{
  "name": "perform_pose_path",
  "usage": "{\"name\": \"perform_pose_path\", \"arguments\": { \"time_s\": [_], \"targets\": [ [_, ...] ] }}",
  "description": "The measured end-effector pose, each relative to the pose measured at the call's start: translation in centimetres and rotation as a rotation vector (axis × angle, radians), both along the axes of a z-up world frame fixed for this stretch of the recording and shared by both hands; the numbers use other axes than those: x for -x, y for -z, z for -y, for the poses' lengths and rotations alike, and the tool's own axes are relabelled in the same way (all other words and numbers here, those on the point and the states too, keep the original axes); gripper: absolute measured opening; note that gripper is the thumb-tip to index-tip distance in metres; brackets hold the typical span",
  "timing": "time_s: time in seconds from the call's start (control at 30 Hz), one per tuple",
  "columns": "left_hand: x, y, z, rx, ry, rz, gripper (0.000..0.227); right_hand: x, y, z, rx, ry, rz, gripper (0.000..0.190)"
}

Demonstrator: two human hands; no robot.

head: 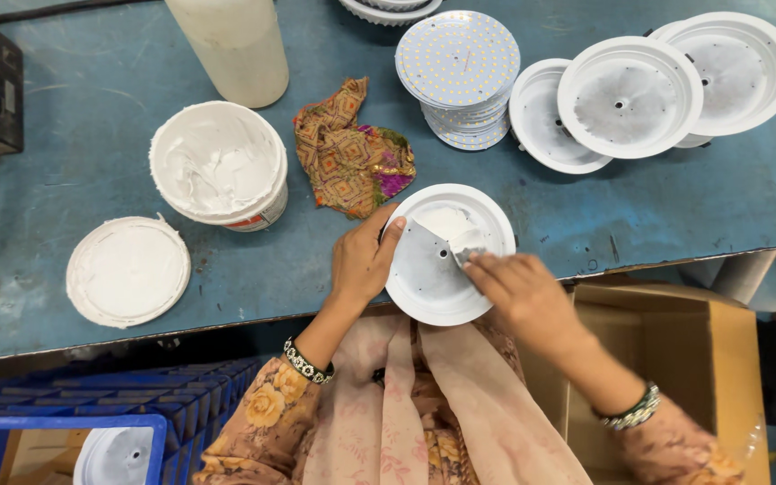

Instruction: The person applies a white paste to the interior surface of white circular plastic parts using a small rectangular tool. They repeatedly dip the tool into a container of paste and spread it evenly inside each part, then place the finished parts into a blue crate.

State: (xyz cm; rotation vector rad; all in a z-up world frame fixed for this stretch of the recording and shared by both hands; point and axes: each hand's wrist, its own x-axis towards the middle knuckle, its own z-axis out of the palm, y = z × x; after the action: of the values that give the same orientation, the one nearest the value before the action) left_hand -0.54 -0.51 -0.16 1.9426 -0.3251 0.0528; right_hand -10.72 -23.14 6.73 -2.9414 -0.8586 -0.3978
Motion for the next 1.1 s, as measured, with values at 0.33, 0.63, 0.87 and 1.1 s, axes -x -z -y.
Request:
{"name": "perform_pose_path", "arguments": {
  "time_s": [0.33, 0.63, 0.87, 1.1],
  "targets": [
    [-0.2, -0.6, 0.0, -0.049, 0.001, -0.095, 0.034, 1.6, -1.3, -2.0, -0.076, 0.031, 0.012, 0.048],
    [-0.1, -0.1, -0.2, 0.014, -0.011, 0.023, 0.033, -5.4, -3.3, 0.0, -0.057, -0.066, 0.013, 0.040],
    [0.0, -0.1, 0.0, 0.003, -0.027, 0.003, 0.034, -2.5, -1.7, 0.7, 0.028, 0.017, -0.040, 0.047],
    [0.1, 0.2, 0.0, -0.012, -0.040, -0.036, 0.034, 2.9, 0.3, -1.9, 0.046, 0.031, 0.012, 0.051]
  ]
}}
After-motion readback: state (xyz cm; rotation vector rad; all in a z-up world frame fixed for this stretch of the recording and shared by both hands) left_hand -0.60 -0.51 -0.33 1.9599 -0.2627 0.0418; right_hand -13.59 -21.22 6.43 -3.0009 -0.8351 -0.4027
